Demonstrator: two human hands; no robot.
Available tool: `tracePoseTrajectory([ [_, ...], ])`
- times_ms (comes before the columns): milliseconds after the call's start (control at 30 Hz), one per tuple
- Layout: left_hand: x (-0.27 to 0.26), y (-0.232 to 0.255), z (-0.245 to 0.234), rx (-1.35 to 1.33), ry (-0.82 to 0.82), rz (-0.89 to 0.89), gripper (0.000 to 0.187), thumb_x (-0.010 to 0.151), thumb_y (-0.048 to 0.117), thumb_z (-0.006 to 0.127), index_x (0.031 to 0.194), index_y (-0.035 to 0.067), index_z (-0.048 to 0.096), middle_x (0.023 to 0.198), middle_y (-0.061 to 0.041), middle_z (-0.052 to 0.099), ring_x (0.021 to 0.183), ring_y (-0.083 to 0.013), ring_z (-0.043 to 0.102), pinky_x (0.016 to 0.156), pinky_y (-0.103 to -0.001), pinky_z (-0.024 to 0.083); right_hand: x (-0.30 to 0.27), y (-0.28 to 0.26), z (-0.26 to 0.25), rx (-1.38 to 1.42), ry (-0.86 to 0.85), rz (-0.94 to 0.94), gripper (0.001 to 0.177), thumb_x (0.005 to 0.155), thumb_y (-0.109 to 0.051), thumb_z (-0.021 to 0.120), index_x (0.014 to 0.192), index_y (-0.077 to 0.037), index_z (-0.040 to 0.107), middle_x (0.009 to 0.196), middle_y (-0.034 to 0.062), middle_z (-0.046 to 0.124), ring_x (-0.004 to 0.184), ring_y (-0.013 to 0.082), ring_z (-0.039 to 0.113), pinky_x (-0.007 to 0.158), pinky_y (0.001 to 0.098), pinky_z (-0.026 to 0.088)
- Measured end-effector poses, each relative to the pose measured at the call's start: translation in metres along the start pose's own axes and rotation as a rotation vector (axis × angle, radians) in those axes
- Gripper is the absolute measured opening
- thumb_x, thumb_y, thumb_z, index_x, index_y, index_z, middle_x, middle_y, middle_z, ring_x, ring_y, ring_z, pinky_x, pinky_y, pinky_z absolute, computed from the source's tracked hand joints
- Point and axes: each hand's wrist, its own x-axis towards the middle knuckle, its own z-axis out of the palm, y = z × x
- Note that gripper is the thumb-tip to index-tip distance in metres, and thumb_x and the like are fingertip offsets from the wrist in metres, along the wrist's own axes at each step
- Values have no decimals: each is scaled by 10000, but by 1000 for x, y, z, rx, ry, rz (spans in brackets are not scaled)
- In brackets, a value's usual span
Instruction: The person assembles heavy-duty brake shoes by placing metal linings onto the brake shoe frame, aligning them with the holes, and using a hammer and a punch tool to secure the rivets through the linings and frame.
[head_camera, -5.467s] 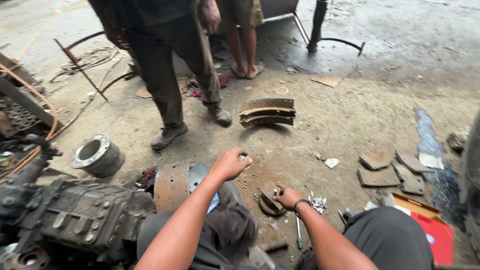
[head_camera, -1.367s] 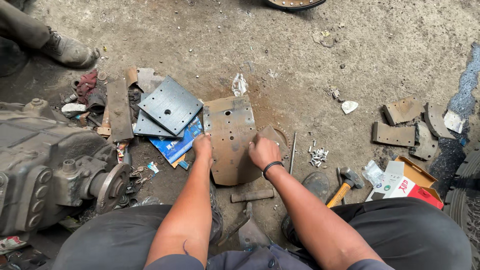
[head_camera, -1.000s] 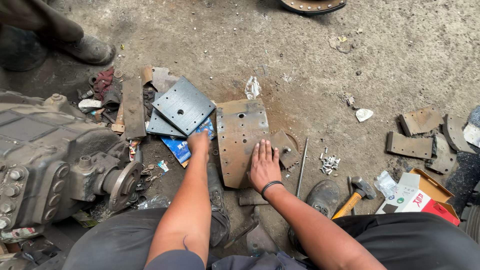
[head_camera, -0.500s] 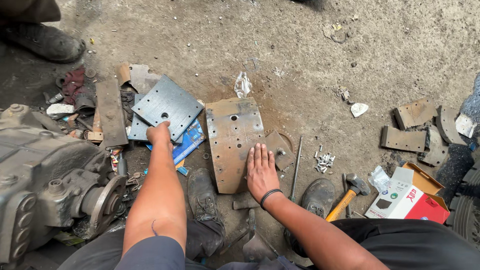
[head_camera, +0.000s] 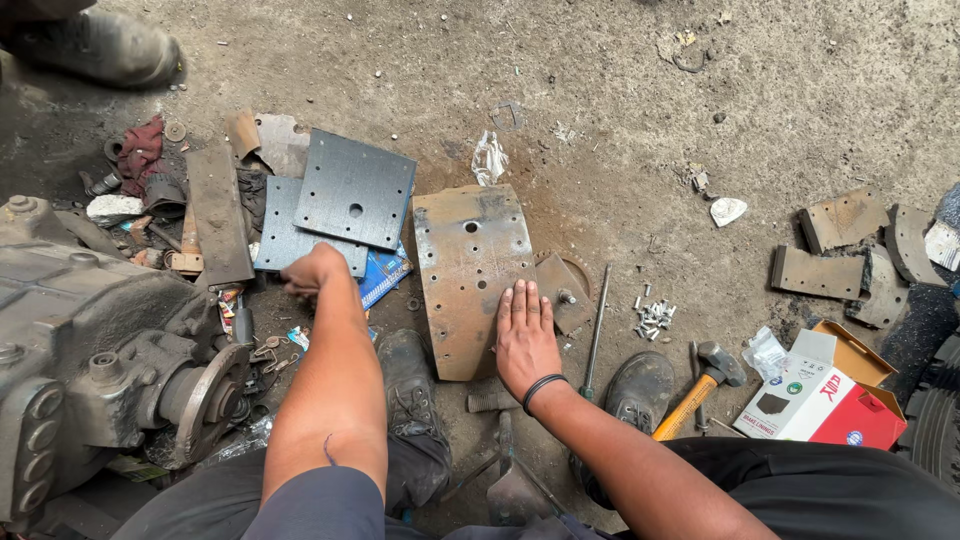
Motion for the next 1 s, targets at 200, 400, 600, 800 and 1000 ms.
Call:
tracePoseTrajectory([
  [200,17,-17,-17,-671,-555,-461,463,892,130,641,1324,-2,539,1348,-217,618,1183,-407,662,1011,-597,511,0,-1,-2,-22,-13,-7,749,898,-242,544,1504,120,296,1577,343,284,1487,479,234,1201,555,181],
  [400,10,6,-36,-531,-545,-407,513,956,147,662,1410,-12,486,1397,-274,558,1233,-491,603,1046,-607,446,2,0,4,-50,40,-17,713,911,-225,524,1496,127,316,1561,351,309,1478,485,258,1199,554,194],
  [600,-11,34,-74,-26,-124,-75,498,917,143,651,1352,-44,499,1284,-265,618,1100,-427,652,933,-525,484,4,8,21,-28,95,-33,686,917,-217,520,1496,109,347,1563,333,334,1480,465,293,1200,549,237],
  [800,-61,45,-174,231,-103,176,485,878,138,640,1295,-75,513,1170,-257,678,967,-363,700,820,-443,522,4,17,-22,161,2,0,766,873,-317,652,1525,-43,357,1607,219,318,1503,343,285,1168,570,272],
  [1000,-166,82,-263,271,-326,513,606,817,117,641,1312,-134,398,980,-258,739,754,-298,737,675,-390,569,-16,-19,-91,451,153,-158,906,827,-536,764,1497,-55,390,1536,234,397,1448,364,355,1190,494,292],
])
